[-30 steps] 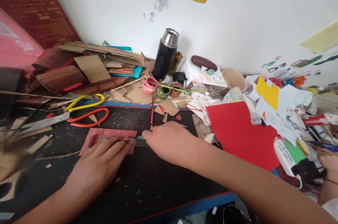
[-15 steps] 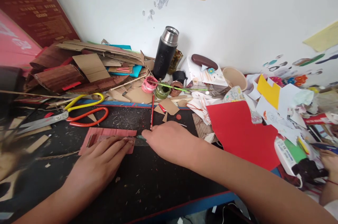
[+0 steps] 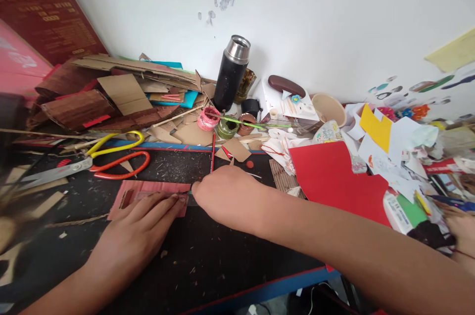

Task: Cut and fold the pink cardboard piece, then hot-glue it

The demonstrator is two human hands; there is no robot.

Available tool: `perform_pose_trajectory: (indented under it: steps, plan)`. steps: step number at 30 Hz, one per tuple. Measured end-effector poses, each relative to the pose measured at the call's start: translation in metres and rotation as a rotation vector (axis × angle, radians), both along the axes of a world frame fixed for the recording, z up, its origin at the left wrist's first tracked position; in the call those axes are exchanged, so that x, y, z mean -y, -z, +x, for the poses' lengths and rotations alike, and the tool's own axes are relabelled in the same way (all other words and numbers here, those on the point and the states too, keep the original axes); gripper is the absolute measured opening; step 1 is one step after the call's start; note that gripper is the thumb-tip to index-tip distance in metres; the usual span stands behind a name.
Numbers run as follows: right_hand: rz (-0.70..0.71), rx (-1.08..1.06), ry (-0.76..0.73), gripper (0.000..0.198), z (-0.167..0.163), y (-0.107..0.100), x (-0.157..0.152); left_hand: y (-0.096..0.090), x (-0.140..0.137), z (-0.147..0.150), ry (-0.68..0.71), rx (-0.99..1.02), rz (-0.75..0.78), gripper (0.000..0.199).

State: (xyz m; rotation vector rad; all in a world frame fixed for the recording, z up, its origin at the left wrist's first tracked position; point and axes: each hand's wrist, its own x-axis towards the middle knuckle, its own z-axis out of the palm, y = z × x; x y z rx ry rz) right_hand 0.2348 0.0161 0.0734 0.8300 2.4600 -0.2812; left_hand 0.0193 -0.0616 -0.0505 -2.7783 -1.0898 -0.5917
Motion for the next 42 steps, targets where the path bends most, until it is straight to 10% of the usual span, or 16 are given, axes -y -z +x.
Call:
perform_pose_trajectory:
  steps: [42]
  plan:
    - [0.036, -0.094, 0.087, 0.013, 0.022, 0.015, 0.009, 0.002, 0.003, 0.002, -0.039, 0.026, -0.041, 0.042]
